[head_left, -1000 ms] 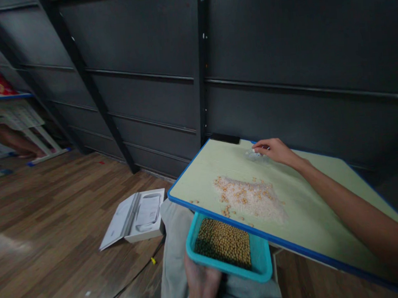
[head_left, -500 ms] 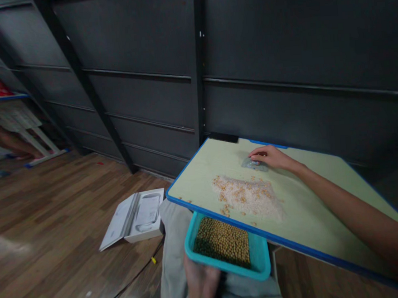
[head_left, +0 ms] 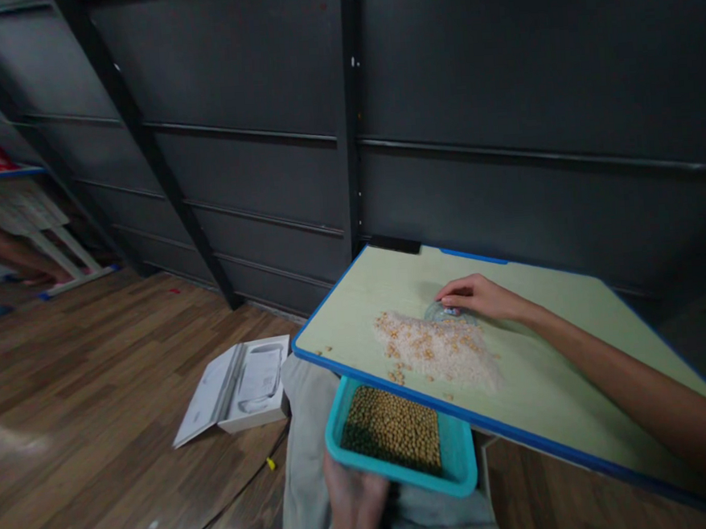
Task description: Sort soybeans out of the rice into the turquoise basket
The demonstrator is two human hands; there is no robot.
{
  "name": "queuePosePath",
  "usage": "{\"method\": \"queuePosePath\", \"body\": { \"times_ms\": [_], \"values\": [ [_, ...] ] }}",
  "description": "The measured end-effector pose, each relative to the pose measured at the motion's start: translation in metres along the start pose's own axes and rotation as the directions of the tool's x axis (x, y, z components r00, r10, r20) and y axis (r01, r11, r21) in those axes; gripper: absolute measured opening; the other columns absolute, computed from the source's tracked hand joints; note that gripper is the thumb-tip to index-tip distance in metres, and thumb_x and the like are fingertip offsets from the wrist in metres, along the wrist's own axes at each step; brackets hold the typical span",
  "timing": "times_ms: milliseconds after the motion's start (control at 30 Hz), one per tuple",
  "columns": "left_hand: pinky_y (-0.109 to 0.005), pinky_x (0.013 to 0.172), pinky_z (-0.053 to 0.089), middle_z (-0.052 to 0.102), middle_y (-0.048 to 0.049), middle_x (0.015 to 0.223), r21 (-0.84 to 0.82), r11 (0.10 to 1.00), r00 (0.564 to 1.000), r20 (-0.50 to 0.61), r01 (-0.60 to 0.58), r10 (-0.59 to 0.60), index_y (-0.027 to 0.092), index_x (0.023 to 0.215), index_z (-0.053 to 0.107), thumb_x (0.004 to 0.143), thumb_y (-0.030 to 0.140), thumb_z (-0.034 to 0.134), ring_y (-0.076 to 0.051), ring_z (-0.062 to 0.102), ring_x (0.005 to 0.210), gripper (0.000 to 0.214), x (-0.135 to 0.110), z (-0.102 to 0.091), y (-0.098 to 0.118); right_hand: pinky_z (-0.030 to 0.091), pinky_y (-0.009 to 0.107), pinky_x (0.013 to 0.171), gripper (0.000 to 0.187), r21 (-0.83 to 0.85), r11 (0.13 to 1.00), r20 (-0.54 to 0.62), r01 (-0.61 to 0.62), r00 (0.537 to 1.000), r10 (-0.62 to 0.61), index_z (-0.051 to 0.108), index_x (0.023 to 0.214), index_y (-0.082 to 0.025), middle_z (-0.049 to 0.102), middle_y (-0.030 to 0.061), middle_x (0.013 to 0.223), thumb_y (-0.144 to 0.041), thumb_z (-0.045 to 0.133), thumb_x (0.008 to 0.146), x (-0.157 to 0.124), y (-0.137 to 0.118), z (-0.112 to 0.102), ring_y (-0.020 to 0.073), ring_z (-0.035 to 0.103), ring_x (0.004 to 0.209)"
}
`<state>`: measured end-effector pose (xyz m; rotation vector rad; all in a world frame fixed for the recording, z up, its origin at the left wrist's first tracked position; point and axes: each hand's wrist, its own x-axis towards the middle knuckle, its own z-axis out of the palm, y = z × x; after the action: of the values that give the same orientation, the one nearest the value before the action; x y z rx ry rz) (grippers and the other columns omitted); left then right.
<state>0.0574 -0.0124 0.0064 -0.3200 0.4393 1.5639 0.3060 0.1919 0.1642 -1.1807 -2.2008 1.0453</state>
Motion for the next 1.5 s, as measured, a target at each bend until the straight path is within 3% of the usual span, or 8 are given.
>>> {"method": "queuePosePath", "body": {
  "times_ms": [400,733,1000,1167,1300,1500],
  "values": [
    [-0.053,0.101,0.048,0.078,-0.013,0.1,-0.012,1.0,1.0,0.028,0.009,-0.008,0.016,0.106,0.076,0.09,0.016,0.045,-0.029,0.071,0.101,0.035,0.002,0.001,0.0,0.052,0.037,0.076,0.031,-0.047,0.999,-0.02,0.006,1.0,-0.007,0.077,0.097,-0.017,0.076,0.0101,0.092,-0.043,0.068,0.083,-0.009,-0.026,0.001,0.0217,0.066,0.082],
    [-0.054,0.103,0.046,0.076,-0.0147,0.105,-0.004,1.0,0.999,0.053,0.006,-0.006,0.014,0.105,0.076,0.089,0.018,0.047,-0.03,0.067,0.11,0.033,0.006,-0.01,-0.002,0.052,0.035,0.075,0.028,-0.042,0.999,-0.006,0.032,0.999,-0.033,0.077,0.099,-0.02,0.076,0.0091,0.093,-0.042,0.067,0.085,-0.017,-0.047,0.007,0.0211,0.067,0.082],
    [-0.053,0.106,0.044,0.076,-0.0143,0.106,-0.005,0.999,0.996,0.083,0.033,-0.033,0.013,0.103,0.076,0.09,0.018,0.046,-0.031,0.064,0.115,0.033,0.003,-0.004,-0.001,0.052,0.034,0.073,0.028,-0.053,0.997,-0.016,0.056,0.998,-0.056,0.077,0.099,-0.019,0.075,0.0082,0.09,-0.041,0.065,0.086,-0.021,-0.053,0.01,0.0212,0.067,0.081],
    [-0.051,0.104,0.047,0.076,-0.0142,0.106,0.023,0.999,0.997,0.065,0.037,-0.038,0.015,0.103,0.076,0.089,0.019,0.048,-0.032,0.063,0.118,0.032,0.0,-0.001,-0.003,0.052,0.034,0.071,0.025,-0.192,0.973,-0.116,0.125,0.982,-0.149,0.077,0.101,-0.02,0.075,0.008,0.093,-0.037,0.062,0.089,-0.028,-0.062,0.015,0.0202,0.066,0.077],
    [-0.053,0.103,0.047,0.076,-0.0151,0.107,0.059,0.998,0.999,0.038,0.036,-0.038,0.012,0.103,0.076,0.088,0.02,0.05,-0.032,0.064,0.115,0.031,-0.004,0.004,-0.007,0.052,0.033,0.072,0.021,-0.303,0.933,-0.215,0.196,0.94,-0.267,0.077,0.102,-0.023,0.076,0.0068,0.097,-0.032,0.061,0.091,-0.041,-0.074,0.028,0.0203,0.068,0.083],
    [-0.049,0.103,0.048,0.077,-0.0143,0.103,0.053,0.996,0.997,0.02,0.07,-0.071,0.013,0.095,0.078,0.088,0.019,0.051,-0.031,0.065,0.114,0.029,-0.01,0.012,-0.01,0.053,0.031,0.074,0.02,-0.339,0.883,-0.196,0.325,0.894,-0.404,0.075,0.107,-0.023,0.076,0.0034,0.094,-0.028,0.061,0.094,-0.06,-0.082,0.056,0.0164,0.069,0.081]
  ]
}}
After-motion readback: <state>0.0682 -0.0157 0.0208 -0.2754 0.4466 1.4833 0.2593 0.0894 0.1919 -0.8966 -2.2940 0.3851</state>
